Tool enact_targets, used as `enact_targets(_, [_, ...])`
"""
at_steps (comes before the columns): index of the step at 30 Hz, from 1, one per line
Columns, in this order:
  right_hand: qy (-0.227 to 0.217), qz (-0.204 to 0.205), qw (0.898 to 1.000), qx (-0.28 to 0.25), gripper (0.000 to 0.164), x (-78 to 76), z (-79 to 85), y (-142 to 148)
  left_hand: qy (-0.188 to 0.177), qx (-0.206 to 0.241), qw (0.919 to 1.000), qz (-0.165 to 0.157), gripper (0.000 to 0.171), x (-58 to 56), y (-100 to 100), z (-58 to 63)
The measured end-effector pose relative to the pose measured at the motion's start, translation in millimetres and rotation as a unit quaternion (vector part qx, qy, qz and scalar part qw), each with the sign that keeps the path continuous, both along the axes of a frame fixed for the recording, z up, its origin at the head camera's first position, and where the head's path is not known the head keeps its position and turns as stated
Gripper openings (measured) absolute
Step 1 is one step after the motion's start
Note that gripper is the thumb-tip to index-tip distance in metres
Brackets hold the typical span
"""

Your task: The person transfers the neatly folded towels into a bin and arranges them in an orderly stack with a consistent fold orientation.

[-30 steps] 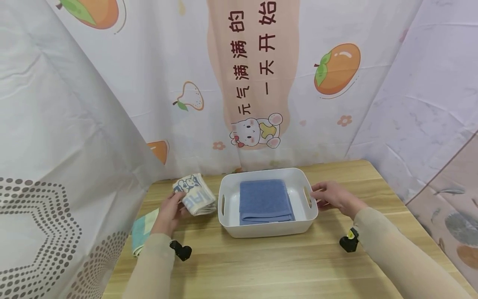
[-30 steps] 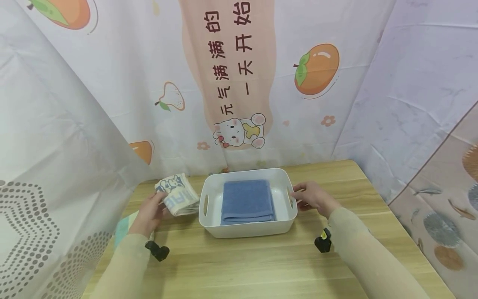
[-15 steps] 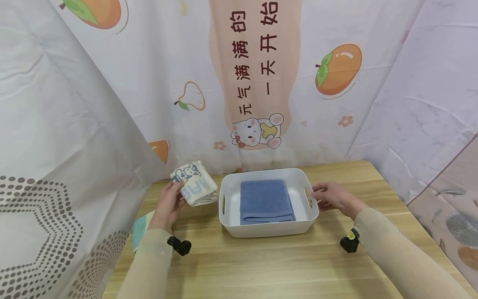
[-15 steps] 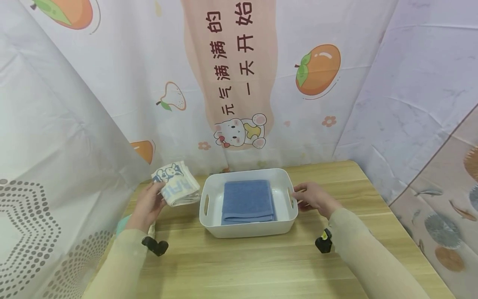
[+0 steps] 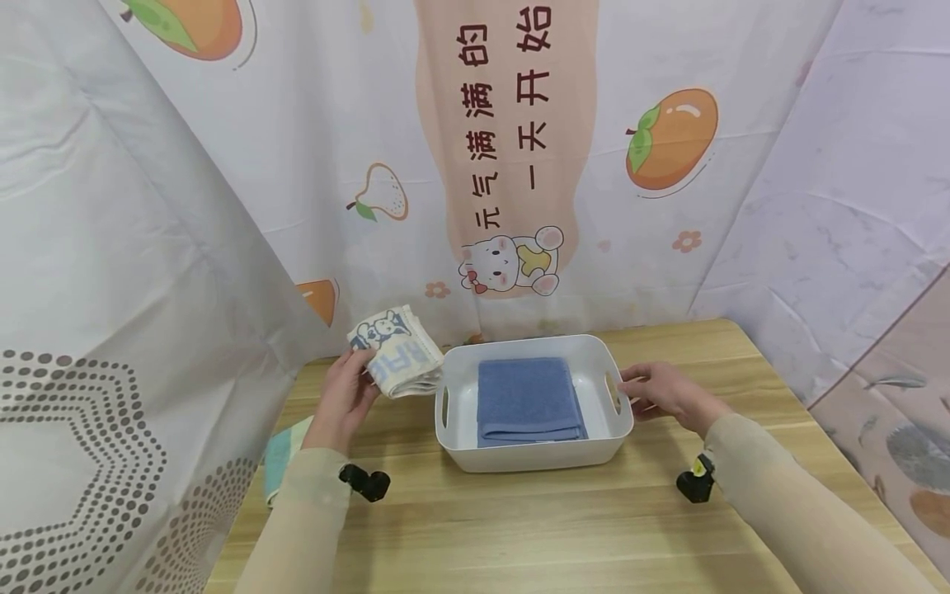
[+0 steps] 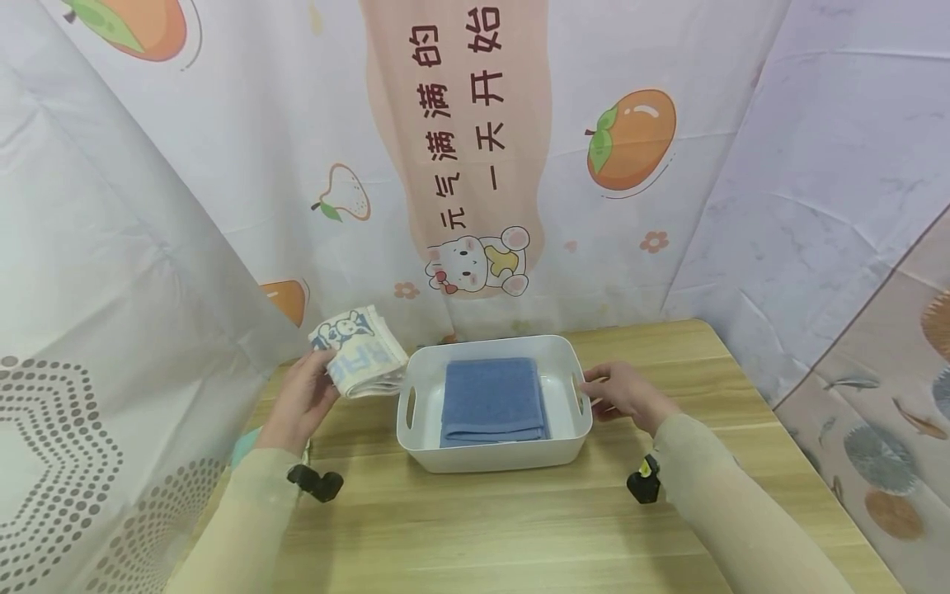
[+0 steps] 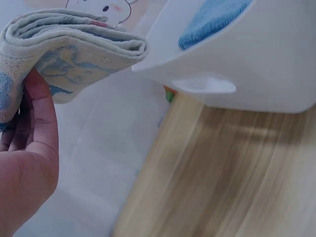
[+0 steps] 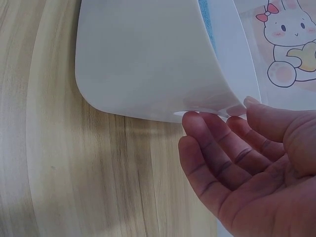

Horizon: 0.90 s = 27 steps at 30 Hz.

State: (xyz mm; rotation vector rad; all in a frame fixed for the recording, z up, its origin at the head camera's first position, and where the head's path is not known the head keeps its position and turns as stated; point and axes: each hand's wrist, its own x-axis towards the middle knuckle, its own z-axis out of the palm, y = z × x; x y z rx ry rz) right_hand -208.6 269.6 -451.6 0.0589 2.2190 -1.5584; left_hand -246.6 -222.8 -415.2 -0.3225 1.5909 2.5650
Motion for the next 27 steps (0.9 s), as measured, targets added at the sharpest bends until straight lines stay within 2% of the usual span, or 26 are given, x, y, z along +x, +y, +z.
enact_targets(13, [-0.005, -0.002, 1.0, -0.003, 0.05, 0.2, 0.7, -1, 0.028, 0.052, 0.9971, -0.048, 0.044, -0.6, 22, 11.7])
enact_targets(21, [-0.008, -0.004, 1.0, -0.011, 0.05, 0.0, 1.0, -2, 0.04, 0.045, 0.9962, -0.064, 0.042, -1.8, 37, 13.1])
enact_targets(27, [-0.011, -0.004, 1.0, -0.015, 0.051, 0.2, 1.2, -2, 0.034, 0.042, 0.996, -0.071, 0.038, -1.3, 46, 12.6])
